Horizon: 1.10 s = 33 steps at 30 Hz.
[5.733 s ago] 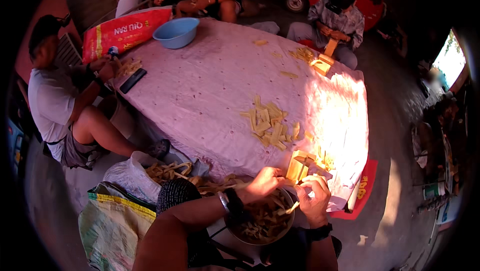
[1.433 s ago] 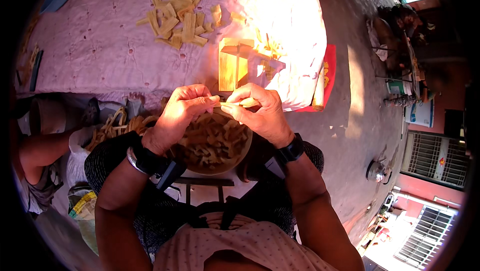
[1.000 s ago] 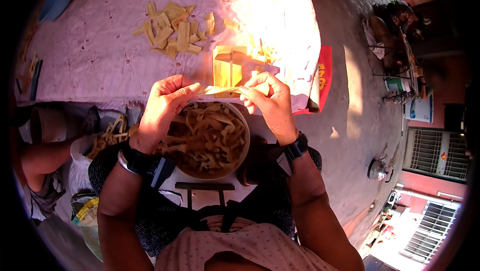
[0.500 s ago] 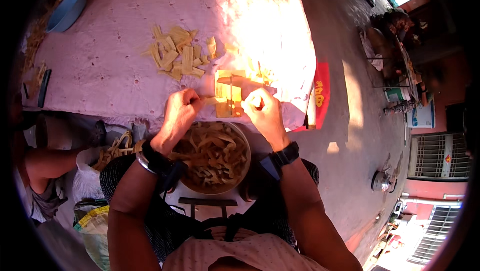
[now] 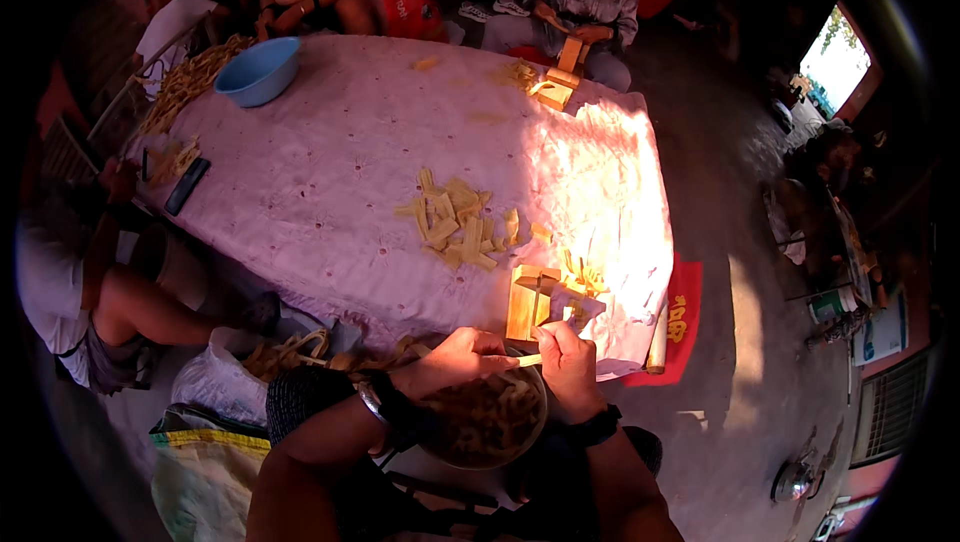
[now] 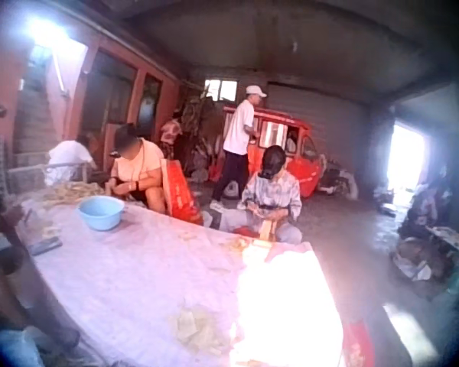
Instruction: The person prepares strips of dried bamboo shoots by peeling them apart and placing them into a bowl.
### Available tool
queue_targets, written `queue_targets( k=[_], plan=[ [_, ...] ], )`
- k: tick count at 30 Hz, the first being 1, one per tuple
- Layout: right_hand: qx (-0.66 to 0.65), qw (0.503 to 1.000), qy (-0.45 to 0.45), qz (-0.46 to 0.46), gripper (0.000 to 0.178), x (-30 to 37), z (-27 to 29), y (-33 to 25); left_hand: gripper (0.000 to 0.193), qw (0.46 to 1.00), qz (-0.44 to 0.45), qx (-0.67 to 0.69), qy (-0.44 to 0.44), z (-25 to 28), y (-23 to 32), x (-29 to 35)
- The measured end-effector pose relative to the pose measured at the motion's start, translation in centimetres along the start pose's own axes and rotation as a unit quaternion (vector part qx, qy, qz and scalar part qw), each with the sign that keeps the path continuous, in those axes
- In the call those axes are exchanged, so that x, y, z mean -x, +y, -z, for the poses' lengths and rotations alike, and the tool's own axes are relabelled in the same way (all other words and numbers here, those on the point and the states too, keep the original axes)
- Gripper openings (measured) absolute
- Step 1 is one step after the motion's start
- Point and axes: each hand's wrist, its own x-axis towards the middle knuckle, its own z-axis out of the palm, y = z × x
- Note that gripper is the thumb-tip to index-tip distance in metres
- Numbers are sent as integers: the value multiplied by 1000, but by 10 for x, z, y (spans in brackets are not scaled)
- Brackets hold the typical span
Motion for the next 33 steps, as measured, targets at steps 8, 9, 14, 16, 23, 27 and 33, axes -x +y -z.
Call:
queue_targets(
  k=[8, 9, 14, 16, 23, 27, 33],
  plan=[
    [-135, 987, 25, -78, 19, -15, 37, -14, 13, 993, -106, 1, -50, -8, 57, 15],
    [-166, 980, 11, -110, 22, -15, 44, -15, 13, 991, -125, 21, -49, -11, 63, 13],
    [-336, 902, -176, -208, 26, -9, 44, 7, 10, 995, -76, 14, 62, 2, 30, -8],
    [-446, 843, -232, -192, 28, -4, 41, 3, 11, 991, -59, 76, 92, -1, 21, -12],
    [-308, 916, -191, -173, 32, 2, 13, 17, 23, 986, -27, 75, 150, -29, 3, -19],
    [-222, 936, -210, -172, 38, 7, -5, 27, 19, 913, -262, -149, 275, -30, -8, -30],
    [-324, 857, -303, -261, 61, 11, -15, 11, 18, 906, -198, -233, 292, -19, -22, -25]
  ],
)
